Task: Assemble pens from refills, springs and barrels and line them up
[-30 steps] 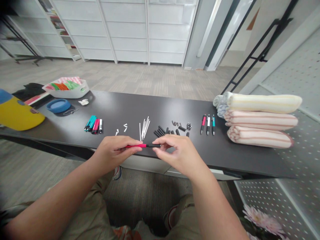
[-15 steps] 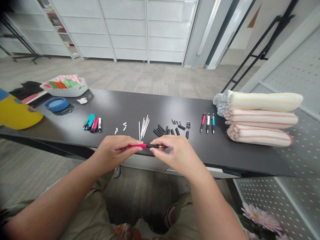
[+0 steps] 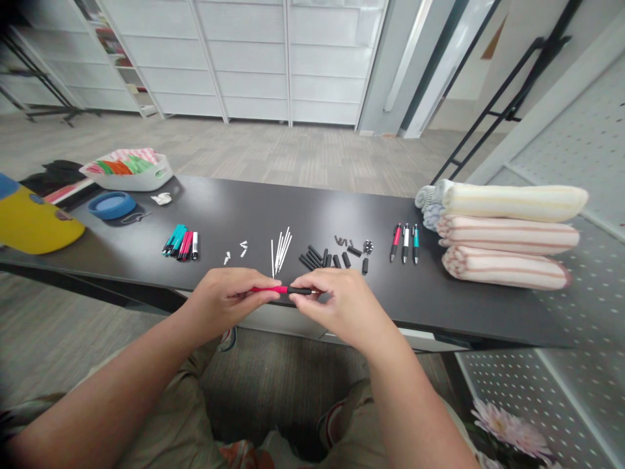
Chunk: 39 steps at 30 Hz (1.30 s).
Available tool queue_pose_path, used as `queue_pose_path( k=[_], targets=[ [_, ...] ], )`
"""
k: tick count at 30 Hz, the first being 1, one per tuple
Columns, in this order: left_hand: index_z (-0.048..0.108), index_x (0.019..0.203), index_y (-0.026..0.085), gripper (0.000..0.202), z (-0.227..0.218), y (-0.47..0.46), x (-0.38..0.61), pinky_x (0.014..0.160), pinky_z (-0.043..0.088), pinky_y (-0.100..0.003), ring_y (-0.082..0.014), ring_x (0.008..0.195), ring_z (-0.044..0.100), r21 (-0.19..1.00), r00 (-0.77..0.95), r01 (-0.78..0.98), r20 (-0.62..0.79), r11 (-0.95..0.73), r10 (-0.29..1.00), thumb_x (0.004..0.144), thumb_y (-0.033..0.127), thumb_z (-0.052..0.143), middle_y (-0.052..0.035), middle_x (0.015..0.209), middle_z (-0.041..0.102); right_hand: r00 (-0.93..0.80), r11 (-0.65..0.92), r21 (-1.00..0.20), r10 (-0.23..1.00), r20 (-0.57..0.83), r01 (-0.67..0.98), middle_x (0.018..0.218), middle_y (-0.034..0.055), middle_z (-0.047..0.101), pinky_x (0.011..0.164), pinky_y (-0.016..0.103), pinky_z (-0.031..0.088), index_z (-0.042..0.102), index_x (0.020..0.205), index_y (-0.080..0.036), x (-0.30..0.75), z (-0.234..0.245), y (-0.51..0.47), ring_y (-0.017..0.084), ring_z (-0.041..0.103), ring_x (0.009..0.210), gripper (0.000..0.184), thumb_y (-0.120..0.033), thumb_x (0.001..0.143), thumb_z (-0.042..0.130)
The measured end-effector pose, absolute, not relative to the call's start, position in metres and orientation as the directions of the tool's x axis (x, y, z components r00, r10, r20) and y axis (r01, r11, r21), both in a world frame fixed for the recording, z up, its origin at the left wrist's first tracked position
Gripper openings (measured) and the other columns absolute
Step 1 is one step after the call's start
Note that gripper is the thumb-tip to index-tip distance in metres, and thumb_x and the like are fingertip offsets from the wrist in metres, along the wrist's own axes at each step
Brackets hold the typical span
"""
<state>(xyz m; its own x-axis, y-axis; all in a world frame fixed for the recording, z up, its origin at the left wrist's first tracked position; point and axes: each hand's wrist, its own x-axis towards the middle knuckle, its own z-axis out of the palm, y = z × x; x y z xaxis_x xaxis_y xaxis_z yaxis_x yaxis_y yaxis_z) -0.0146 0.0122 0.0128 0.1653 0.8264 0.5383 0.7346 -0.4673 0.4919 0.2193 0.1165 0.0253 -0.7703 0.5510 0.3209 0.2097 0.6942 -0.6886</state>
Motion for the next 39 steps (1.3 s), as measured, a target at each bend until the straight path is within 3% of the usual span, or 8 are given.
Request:
queue_pose_path(
  k=[10,17,21,23,26,29,33,39],
  targets=[
    [0.08,0.108,0.021,0.011,0.013,0.012,-0.015,0.069,0.054,-0.02,-0.0113,0.076,0.076,0.459,0.202,0.738,0.548,-0.494,0.811,0.098,0.024,0.074,0.0005,0.092,0.084,-0.779,0.696,-0.689,0.54,0.318,0.202,0.09,-0.0009,0.082,0.072,0.028,0.057,0.08,0.095,-0.025,0.217,0.027,0.114,0.016,0.074,0.076,0.007,-0.023,0.092,0.074],
    [0.08,0.105,0.021,0.011,0.014,0.013,-0.013,0.067,0.052,-0.019,-0.0104,0.07,0.073,0.508,0.174,0.719,0.528,-0.474,0.831,0.098,0.026,0.075,0.0008,0.088,0.082,-0.785,0.697,-0.689,0.535,0.312,0.201,0.089,-0.0011,0.082,0.072,0.027,0.056,0.08,0.097,-0.024,0.218,0.029,0.115,0.015,0.073,0.074,0.009,-0.022,0.092,0.073],
    [0.077,0.108,0.022,0.013,0.014,0.012,-0.01,0.071,0.051,-0.02,-0.0113,0.077,0.074,0.564,0.172,0.723,0.413,-0.399,0.894,0.101,0.03,0.069,0.0006,0.095,0.082,-0.777,0.699,-0.679,0.549,0.307,0.226,0.094,-0.0006,0.082,0.075,0.027,0.058,0.079,0.102,-0.023,0.217,0.029,0.113,0.014,0.074,0.075,0.011,-0.02,0.093,0.072],
    [0.075,0.119,0.023,0.02,0.013,0.011,-0.009,0.074,0.05,-0.02,-0.012,0.083,0.075,0.583,0.22,0.725,0.308,-0.367,0.925,0.104,0.03,0.064,-0.0002,0.104,0.082,-0.794,0.717,-0.655,0.533,0.293,0.239,0.099,-0.0002,0.082,0.079,0.028,0.058,0.079,0.107,-0.023,0.218,0.032,0.114,0.014,0.075,0.079,0.015,-0.021,0.094,0.073],
    [0.065,0.14,0.027,0.036,0.014,0.009,-0.005,0.067,0.046,-0.02,-0.0106,0.074,0.071,0.621,0.277,0.719,0.154,-0.311,0.948,0.105,0.029,0.059,0.0011,0.101,0.081,-0.817,0.727,-0.633,0.519,0.253,0.266,0.111,0.0018,0.082,0.084,0.03,0.059,0.078,0.116,-0.026,0.23,0.04,0.122,0.018,0.077,0.091,0.026,-0.032,0.092,0.08],
    [0.061,0.143,0.028,0.037,0.016,0.008,-0.003,0.06,0.042,-0.021,-0.0094,0.062,0.064,0.696,0.23,0.687,0.066,-0.21,0.971,0.107,0.031,0.053,0.0043,0.087,0.079,-0.673,0.667,-0.63,0.679,0.294,0.397,0.111,0.0051,0.083,0.079,0.033,0.06,0.078,0.118,-0.026,0.255,0.043,0.143,0.022,0.079,0.092,0.029,-0.045,0.097,0.073],
    [0.058,0.135,0.025,0.031,0.019,0.01,-0.001,0.056,0.039,-0.023,-0.0108,0.059,0.059,0.774,0.131,0.63,-0.032,-0.058,0.991,0.11,0.036,0.045,0.0036,0.085,0.077,-0.358,0.541,-0.432,0.826,0.436,0.722,0.095,0.0065,0.083,0.077,0.037,0.057,0.08,0.108,-0.024,0.285,0.028,0.176,0.026,0.078,0.086,0.025,-0.042,0.101,0.064],
    [0.053,0.129,0.025,0.026,0.013,0.012,0.003,0.057,0.04,-0.026,-0.0126,0.06,0.06,0.824,0.121,0.566,-0.084,0.001,0.989,0.111,0.04,0.041,0.0039,0.083,0.076,-0.381,0.495,-0.229,0.833,0.402,0.838,0.103,0.0082,0.082,0.075,0.038,0.054,0.081,0.114,-0.021,0.289,0.001,0.195,0.028,0.076,0.087,0.024,-0.028,0.098,0.065]
  ],
)
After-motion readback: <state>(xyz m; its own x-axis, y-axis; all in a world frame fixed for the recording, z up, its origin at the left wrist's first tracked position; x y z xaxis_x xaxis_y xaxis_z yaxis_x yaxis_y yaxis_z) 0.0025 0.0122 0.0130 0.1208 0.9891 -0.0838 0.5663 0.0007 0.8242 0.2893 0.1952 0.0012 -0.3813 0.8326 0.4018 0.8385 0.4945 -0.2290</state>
